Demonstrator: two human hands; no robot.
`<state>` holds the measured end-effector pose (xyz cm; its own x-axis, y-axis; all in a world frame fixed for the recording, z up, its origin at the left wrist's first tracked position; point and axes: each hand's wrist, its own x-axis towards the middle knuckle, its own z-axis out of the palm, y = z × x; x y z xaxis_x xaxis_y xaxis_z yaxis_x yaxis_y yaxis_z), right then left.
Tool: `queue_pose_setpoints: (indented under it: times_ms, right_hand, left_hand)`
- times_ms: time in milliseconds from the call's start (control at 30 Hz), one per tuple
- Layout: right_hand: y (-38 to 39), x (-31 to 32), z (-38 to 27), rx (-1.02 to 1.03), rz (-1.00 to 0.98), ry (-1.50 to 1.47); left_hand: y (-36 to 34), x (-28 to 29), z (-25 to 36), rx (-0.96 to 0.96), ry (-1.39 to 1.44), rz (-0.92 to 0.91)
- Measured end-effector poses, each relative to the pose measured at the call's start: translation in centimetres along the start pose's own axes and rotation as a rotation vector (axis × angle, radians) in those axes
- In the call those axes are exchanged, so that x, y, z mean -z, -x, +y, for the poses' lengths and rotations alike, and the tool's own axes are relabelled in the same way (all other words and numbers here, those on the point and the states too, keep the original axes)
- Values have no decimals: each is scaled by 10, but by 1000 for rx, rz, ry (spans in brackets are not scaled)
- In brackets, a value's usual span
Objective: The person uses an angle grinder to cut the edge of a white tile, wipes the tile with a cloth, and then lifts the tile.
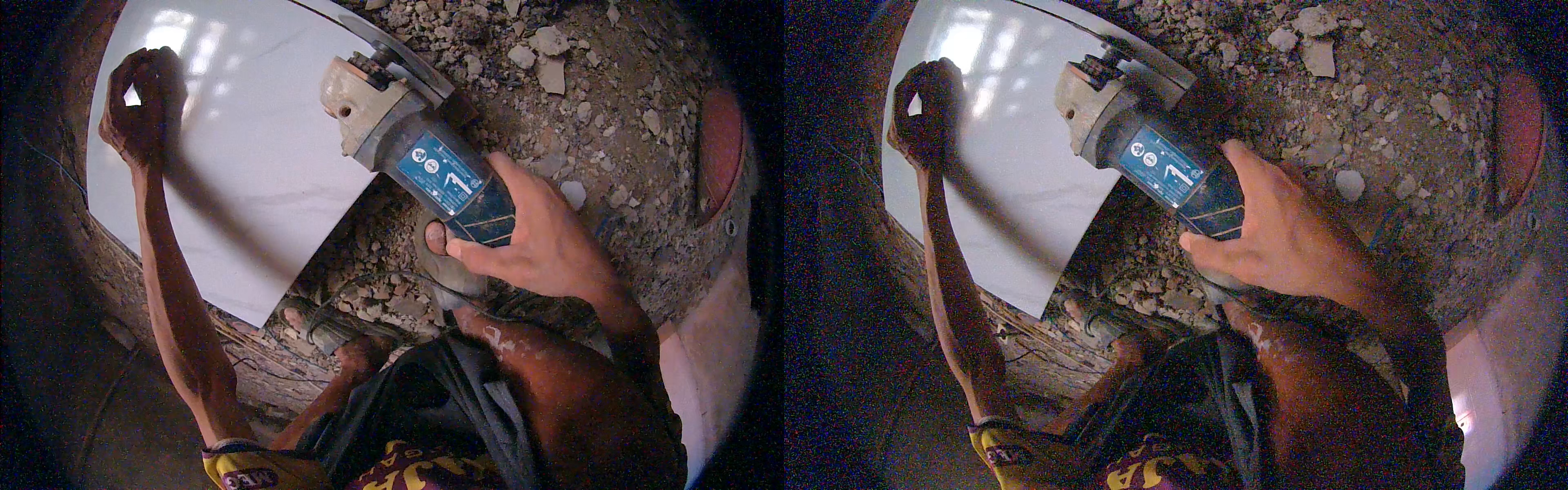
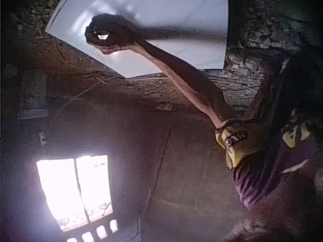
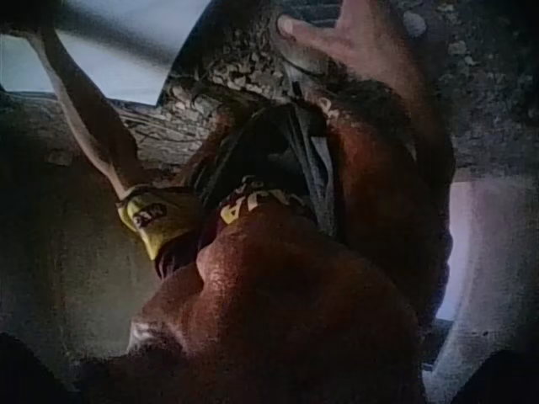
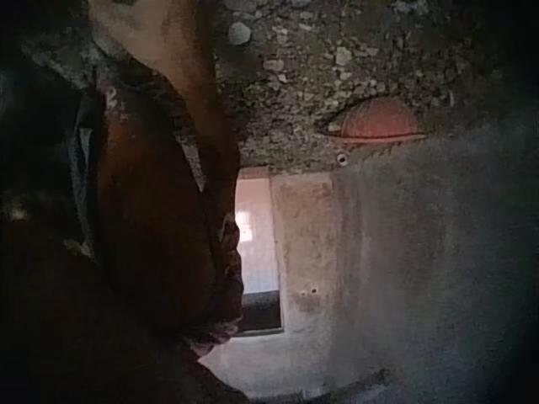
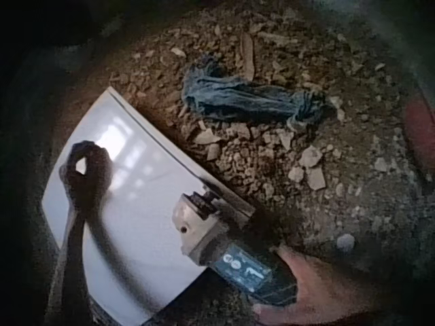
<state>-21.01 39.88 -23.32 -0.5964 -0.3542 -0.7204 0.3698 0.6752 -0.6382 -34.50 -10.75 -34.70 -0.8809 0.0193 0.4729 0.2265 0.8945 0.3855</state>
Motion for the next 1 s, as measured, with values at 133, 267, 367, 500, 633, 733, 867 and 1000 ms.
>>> queue_pose_setpoints:
  times_ms: [133,267,367,500,633,733,867,1000]
  right_hand:
    - [8,6,3,-44,-78,-19]
    - [13,0,14,31,-13,-90]
    - [11,1,11,38,-10,-63]
    - [6,-1,8,3,-7,16]
    - [10,-1,12,43,27,16]
    - [14,3,6,38,-2,-38]
    - [15,-1,15,31,10,-66]
    - [9,-6,22,92,62,7]
  left_hand:
    - [-1,1,0,55,63,-9]
    - [1,-5,14,-2,-46,4]
    - [1,-4,11,-12,-53,12]
    - [-2,1,-2,13,56,14]
    - [0,-3,9,-59,-69,4]
    - [0,3,3,-46,-95,-3]
    - [1,-3,3,84,173,-37]
    - [1,-1,-1,120,231,-19]
